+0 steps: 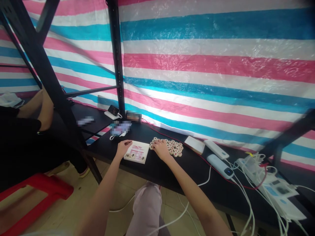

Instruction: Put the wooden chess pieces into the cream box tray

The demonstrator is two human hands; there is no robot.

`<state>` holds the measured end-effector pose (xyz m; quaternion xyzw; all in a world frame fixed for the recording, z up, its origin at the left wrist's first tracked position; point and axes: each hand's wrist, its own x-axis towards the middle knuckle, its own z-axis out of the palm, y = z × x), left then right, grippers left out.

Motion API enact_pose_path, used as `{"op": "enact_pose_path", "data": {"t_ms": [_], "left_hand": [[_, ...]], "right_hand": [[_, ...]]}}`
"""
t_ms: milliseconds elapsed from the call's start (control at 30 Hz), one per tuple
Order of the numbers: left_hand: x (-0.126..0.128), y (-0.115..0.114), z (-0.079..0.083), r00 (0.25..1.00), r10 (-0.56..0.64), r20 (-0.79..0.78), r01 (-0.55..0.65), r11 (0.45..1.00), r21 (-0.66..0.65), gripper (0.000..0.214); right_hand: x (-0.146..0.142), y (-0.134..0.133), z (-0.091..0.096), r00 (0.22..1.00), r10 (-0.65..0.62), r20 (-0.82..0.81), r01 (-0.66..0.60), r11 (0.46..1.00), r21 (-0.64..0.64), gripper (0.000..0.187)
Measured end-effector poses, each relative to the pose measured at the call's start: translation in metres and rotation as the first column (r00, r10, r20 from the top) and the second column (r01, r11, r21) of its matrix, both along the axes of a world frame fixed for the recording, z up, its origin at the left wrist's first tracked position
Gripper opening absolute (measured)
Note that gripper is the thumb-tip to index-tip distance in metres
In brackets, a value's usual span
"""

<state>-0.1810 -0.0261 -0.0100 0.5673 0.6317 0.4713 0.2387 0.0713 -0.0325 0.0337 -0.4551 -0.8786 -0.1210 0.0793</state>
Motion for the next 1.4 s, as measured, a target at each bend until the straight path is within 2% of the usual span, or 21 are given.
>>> {"op": "enact_pose_path", "data": {"t_ms": [133,267,367,500,600,767,900,1067,1267,1400], "left_hand": [[0.001,-0.001,0.002,1.000,-0.004,0.023,0.004,1.000,-0.009,0.035],[0.000,-0.001,0.001,1.000,-0.003,0.026,0.003,1.000,-0.017,0.034],[-0.001,0.001,-0.001,1.000,-0.004,0.024,0.004,1.000,-0.013,0.034],[-0.001,0.002,-0.003,1.000,-0.011,0.026,0.011,1.000,-0.009,0.035],[0.000,0.002,-0.002,1.000,-0.007,0.008,0.007,1.000,-0.009,0.035],[0.001,0.001,0.000,1.000,-0.011,-0.007,0.011,1.000,-0.015,0.035],[0.000,0.002,-0.002,1.000,-0.012,-0.020,0.012,1.000,-0.011,0.036],[0.001,0.003,-0.001,1.000,-0.003,-0.004,0.003,1.000,-0.003,0.036],[0.004,0.000,0.003,1.000,0.015,-0.014,-0.015,1.000,-0.024,0.037],[0.004,0.000,0.002,1.000,0.014,-0.028,-0.015,1.000,-0.019,0.037]], "right_hand": [[0.001,0.000,0.008,1.000,0.004,-0.001,-0.004,0.999,-0.036,0.019],[-0.008,-0.012,0.026,0.992,-0.030,-0.124,0.021,0.998,-0.067,0.026],[-0.026,-0.027,0.034,0.993,0.052,-0.108,-0.066,0.989,-0.130,0.027],[-0.048,-0.039,0.027,0.988,0.137,0.065,-0.121,0.971,-0.206,0.021],[-0.055,-0.041,0.019,0.988,0.138,0.075,-0.119,0.969,-0.218,0.025],[-0.050,-0.040,0.018,0.984,0.178,-0.005,-0.174,0.960,-0.219,0.027],[-0.050,-0.042,0.023,0.977,0.207,0.048,-0.191,0.956,-0.222,0.029],[-0.054,-0.042,0.024,0.971,0.225,0.077,-0.208,0.961,-0.179,0.022],[-0.052,-0.035,0.019,0.967,0.255,-0.024,-0.254,0.943,-0.215,0.026],[-0.027,-0.031,0.029,0.965,0.212,-0.152,-0.232,0.964,-0.129,0.026]]}}
